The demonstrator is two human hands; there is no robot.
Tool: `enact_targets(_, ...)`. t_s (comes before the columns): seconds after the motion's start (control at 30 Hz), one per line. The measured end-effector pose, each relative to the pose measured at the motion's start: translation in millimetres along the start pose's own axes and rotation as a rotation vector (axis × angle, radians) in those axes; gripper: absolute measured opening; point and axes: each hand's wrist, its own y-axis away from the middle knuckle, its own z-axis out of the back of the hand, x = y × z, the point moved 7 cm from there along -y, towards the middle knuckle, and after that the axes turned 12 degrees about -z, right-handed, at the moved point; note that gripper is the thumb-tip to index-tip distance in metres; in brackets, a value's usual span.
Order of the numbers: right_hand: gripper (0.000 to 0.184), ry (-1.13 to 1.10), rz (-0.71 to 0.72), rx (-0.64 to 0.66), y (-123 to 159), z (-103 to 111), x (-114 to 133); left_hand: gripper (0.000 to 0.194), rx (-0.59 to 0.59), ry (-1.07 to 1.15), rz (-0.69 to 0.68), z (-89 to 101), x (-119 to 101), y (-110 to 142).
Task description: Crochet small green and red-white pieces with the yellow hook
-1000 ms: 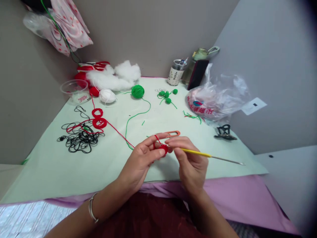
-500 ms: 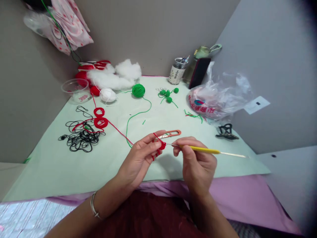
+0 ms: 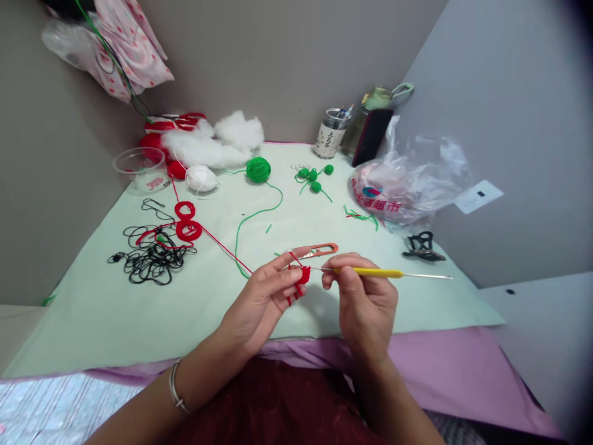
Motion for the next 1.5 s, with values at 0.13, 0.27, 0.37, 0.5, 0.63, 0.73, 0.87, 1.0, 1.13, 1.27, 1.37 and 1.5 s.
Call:
enact_targets(0.13, 0.014, -0.120, -0.096, -0.001, -2.6, 1.3, -1.8, 0.037, 0.033, 0.019, 0.017, -2.6, -1.1, 0.7)
enact_targets(0.27, 0.013, -0.154, -0.123, 0.035, -1.7, -4.8, -4.5, 0.038, 0.034, -0.122, -0.146, -0.9, -6.2, 0.1)
enact_targets(0.37, 0.012, -0.027, -0.016, 0.037, 1.8, -8.8, -1.7, 0.039, 0.008, -0.224, -0.283, 1.2, -9.7, 1.1)
enact_targets(0.5, 0.013, -0.009, 0.003, 0.038, 3.1, -9.4, -3.5, 0.045, 0.003, -0.199, -0.250, 2.0, -5.6, 2.5)
enact_targets(0.63, 0.012, -0.154, -0.112, 0.023, -1.5, -4.8, -9.3, 0.055, 0.008, -0.120, -0.113, 2.4, 0.5, 2.6)
enact_targets(0.73, 0.011, -0.204, -0.147, 0.007, -4.4, -2.2, -10.3, 0.053, 0.026, -0.067, -0.042, 1.5, 3.1, 1.8)
enact_targets(0.87, 0.011, -0.211, -0.159, 0.013, -6.0, -0.7, -10.3, 0.049, 0.017, -0.002, 0.018, 2.2, 2.8, 0.2)
enact_targets(1.0, 0.012, -0.239, -0.194, 0.017, -4.3, -0.6, -10.8, 0.047, -0.009, 0.024, 0.020, 4.1, 0.2, 0.0)
enact_targets(1.13, 0.011, -0.250, -0.166, 0.061, -0.2, -6.7, -9.4, 0.044, 0.026, -0.104, -0.174, 1.3, -5.8, 0.4)
enact_targets(1.27, 0.012, -0.093, -0.032, 0.023, 2.7, -7.1, -5.4, 0.038, 0.061, -0.219, -0.358, -2.6, -10.0, 2.4)
enact_targets(1.37, 0.017, -0.001, 0.033, 0.043, 4.0, -9.3, -2.6, 0.046, 0.042, -0.224, -0.319, 0.2, -5.6, 2.4)
enact_targets(1.5, 0.026, 0.371, 0.319, 0.027, 13.8, -16.5, 11.4, 0.057, 0.031, -0.156, -0.262, 2.4, -1.2, 1.8)
